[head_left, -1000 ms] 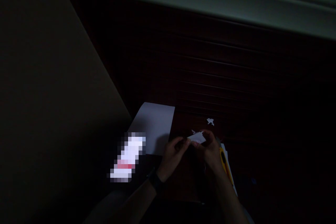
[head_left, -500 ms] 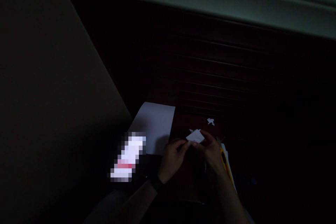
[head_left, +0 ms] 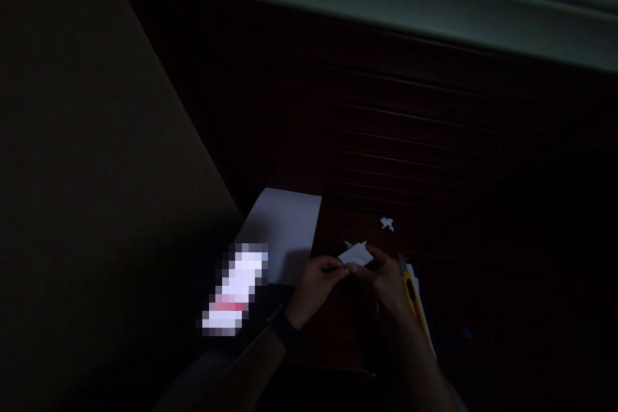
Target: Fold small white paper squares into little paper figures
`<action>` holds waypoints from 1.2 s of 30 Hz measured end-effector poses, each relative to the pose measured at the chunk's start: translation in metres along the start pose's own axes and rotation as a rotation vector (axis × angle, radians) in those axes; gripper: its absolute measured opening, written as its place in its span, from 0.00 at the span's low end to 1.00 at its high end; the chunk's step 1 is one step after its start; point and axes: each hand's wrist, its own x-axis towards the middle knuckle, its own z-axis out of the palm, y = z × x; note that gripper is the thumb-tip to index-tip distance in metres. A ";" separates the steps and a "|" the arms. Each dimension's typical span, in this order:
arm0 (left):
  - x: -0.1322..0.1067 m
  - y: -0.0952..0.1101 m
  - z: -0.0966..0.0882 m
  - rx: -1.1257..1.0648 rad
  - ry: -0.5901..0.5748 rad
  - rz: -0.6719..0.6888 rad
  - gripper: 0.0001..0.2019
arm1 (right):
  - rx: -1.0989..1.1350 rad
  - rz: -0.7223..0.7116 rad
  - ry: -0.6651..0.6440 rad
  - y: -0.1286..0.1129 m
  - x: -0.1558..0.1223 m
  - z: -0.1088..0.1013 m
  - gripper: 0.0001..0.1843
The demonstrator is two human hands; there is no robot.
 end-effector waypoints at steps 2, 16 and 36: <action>0.000 0.001 -0.002 0.030 0.011 0.001 0.09 | -0.001 0.002 -0.053 -0.002 -0.002 0.000 0.23; -0.005 0.020 -0.011 -0.116 -0.190 0.020 0.24 | 0.026 -0.049 0.035 -0.005 -0.002 0.003 0.21; -0.005 0.016 0.001 -0.238 -0.097 -0.108 0.15 | 0.005 -0.224 0.066 0.006 -0.007 0.021 0.18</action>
